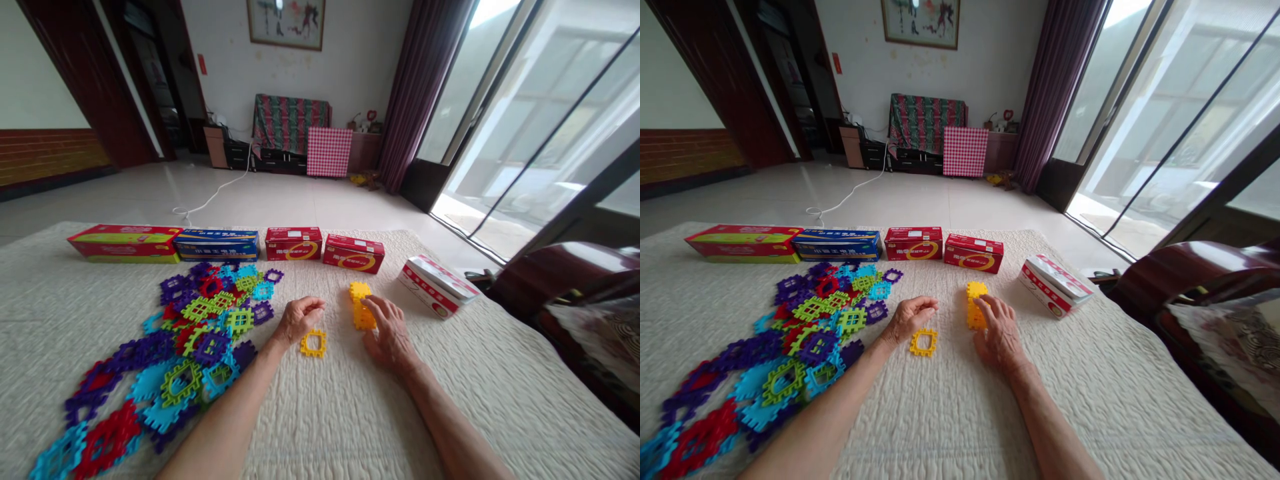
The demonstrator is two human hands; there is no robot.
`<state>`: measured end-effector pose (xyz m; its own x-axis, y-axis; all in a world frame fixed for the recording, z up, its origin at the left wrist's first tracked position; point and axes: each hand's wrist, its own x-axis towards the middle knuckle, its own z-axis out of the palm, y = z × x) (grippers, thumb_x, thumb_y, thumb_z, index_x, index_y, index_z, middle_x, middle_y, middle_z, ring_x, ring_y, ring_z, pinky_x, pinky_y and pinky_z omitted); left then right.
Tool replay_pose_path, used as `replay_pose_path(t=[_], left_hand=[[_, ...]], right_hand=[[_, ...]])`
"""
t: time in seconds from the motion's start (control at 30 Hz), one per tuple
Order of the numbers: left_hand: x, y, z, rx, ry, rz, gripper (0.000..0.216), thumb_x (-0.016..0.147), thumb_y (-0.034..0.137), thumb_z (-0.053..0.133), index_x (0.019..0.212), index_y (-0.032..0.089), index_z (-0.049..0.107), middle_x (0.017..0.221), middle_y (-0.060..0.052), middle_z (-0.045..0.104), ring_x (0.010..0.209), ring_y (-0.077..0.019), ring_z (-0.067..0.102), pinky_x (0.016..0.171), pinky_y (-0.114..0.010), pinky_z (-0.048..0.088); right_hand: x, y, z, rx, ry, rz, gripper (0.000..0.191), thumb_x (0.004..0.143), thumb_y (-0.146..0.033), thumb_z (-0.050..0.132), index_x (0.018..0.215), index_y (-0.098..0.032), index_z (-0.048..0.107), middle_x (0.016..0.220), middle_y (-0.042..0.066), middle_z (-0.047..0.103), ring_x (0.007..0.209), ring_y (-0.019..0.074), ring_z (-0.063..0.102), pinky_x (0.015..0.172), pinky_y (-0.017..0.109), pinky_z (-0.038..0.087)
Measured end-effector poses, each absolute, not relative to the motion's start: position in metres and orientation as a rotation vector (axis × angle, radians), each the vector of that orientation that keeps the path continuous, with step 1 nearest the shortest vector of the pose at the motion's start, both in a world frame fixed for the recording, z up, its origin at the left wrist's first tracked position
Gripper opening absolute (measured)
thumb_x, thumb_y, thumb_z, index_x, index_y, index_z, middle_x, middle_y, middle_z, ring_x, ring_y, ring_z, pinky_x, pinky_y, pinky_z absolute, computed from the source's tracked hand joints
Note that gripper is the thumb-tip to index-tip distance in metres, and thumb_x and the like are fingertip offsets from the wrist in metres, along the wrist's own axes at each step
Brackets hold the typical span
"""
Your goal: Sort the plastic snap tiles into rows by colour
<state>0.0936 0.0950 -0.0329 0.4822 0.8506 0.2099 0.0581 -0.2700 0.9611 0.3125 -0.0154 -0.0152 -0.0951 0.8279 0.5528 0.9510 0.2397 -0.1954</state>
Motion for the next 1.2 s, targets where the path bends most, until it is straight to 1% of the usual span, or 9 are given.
replay_pose_path(t=[0.1, 0.2, 0.37, 0.57, 0.77, 0.97, 1.07, 1.13, 1.2], left_hand=[[0.093, 0.095, -0.033, 1.675, 0.783, 0.944, 0.028, 0.074, 0.027, 0.060, 0.096, 0.014, 0.070, 0.089, -0.008, 0.073, 0.083, -0.0188, 0.068, 0.076, -0.028, 0.053], [0.094, 0.097, -0.037, 1.640, 0.790, 0.954, 0.028, 0.075, 0.029, 0.059, 0.095, 0.014, 0.070, 0.089, -0.008, 0.073, 0.082, -0.0190, 0.067, 0.076, -0.029, 0.052], [0.097, 0.101, -0.040, 1.553, 0.819, 1.013, 0.029, 0.076, 0.029, 0.056, 0.097, 0.013, 0.069, 0.087, -0.008, 0.073, 0.082, -0.0192, 0.068, 0.077, -0.030, 0.052], [0.098, 0.103, -0.039, 1.512, 0.869, 1.070, 0.030, 0.075, 0.026, 0.056, 0.099, 0.013, 0.068, 0.088, -0.007, 0.072, 0.082, -0.0177, 0.067, 0.076, -0.028, 0.052], [0.099, 0.103, -0.040, 1.504, 0.860, 1.072, 0.029, 0.075, 0.026, 0.056, 0.098, 0.013, 0.068, 0.088, -0.007, 0.072, 0.082, -0.0174, 0.067, 0.078, -0.029, 0.052], [0.098, 0.100, -0.033, 1.519, 0.874, 1.061, 0.027, 0.074, 0.026, 0.057, 0.095, 0.014, 0.069, 0.087, -0.007, 0.073, 0.082, -0.0176, 0.067, 0.077, -0.029, 0.052], [0.098, 0.100, -0.031, 1.523, 0.892, 1.053, 0.027, 0.074, 0.026, 0.057, 0.095, 0.015, 0.070, 0.087, -0.006, 0.073, 0.082, -0.0176, 0.067, 0.077, -0.028, 0.052], [0.098, 0.100, -0.030, 1.525, 0.902, 1.049, 0.027, 0.073, 0.026, 0.058, 0.094, 0.014, 0.070, 0.087, -0.006, 0.073, 0.081, -0.0177, 0.067, 0.076, -0.029, 0.051], [0.098, 0.100, -0.030, 1.532, 0.911, 1.046, 0.027, 0.073, 0.027, 0.058, 0.094, 0.014, 0.070, 0.087, -0.007, 0.073, 0.081, -0.0180, 0.067, 0.077, -0.029, 0.051]], right_hand=[[0.311, -0.015, -0.015, -1.592, -1.953, -0.279, 0.064, 0.061, -0.010, 0.049, 0.124, -0.019, 0.046, 0.128, 0.013, 0.048, 0.115, 0.0311, 0.044, 0.093, 0.050, 0.037], [0.301, -0.017, -0.014, -1.471, -1.957, -0.235, 0.057, 0.067, -0.011, 0.048, 0.123, -0.021, 0.047, 0.124, 0.012, 0.050, 0.113, 0.0291, 0.046, 0.094, 0.050, 0.038], [0.267, -0.022, -0.009, -1.341, -2.151, 0.053, 0.044, 0.077, -0.013, 0.049, 0.120, -0.022, 0.050, 0.120, 0.010, 0.055, 0.108, 0.0249, 0.051, 0.091, 0.044, 0.042], [0.239, -0.025, 0.002, -1.312, -2.286, 0.237, 0.040, 0.082, -0.024, 0.056, 0.121, -0.022, 0.051, 0.128, 0.010, 0.053, 0.111, 0.0264, 0.049, 0.094, 0.046, 0.040], [0.236, -0.021, -0.002, -1.251, -2.279, 0.293, 0.024, 0.087, -0.020, 0.050, 0.110, -0.021, 0.057, 0.115, 0.009, 0.059, 0.103, 0.0227, 0.053, 0.090, 0.042, 0.042], [0.244, -0.020, -0.010, -1.339, -2.049, 0.401, 0.028, 0.093, -0.021, 0.038, 0.120, -0.019, 0.048, 0.086, 0.005, 0.062, 0.075, 0.0154, 0.058, 0.069, 0.029, 0.048], [0.244, -0.019, -0.014, -1.431, -1.984, 0.341, 0.034, 0.091, -0.022, 0.039, 0.125, -0.017, 0.043, 0.079, 0.004, 0.061, 0.066, 0.0147, 0.058, 0.062, 0.028, 0.048], [0.244, -0.018, -0.015, -1.503, -2.016, 0.246, 0.036, 0.089, -0.022, 0.043, 0.124, -0.016, 0.045, 0.085, 0.007, 0.062, 0.073, 0.0179, 0.060, 0.068, 0.033, 0.050], [0.244, -0.019, -0.015, -1.540, -2.034, 0.167, 0.044, 0.085, -0.023, 0.049, 0.127, -0.015, 0.043, 0.102, 0.013, 0.061, 0.090, 0.0232, 0.060, 0.079, 0.040, 0.050]])
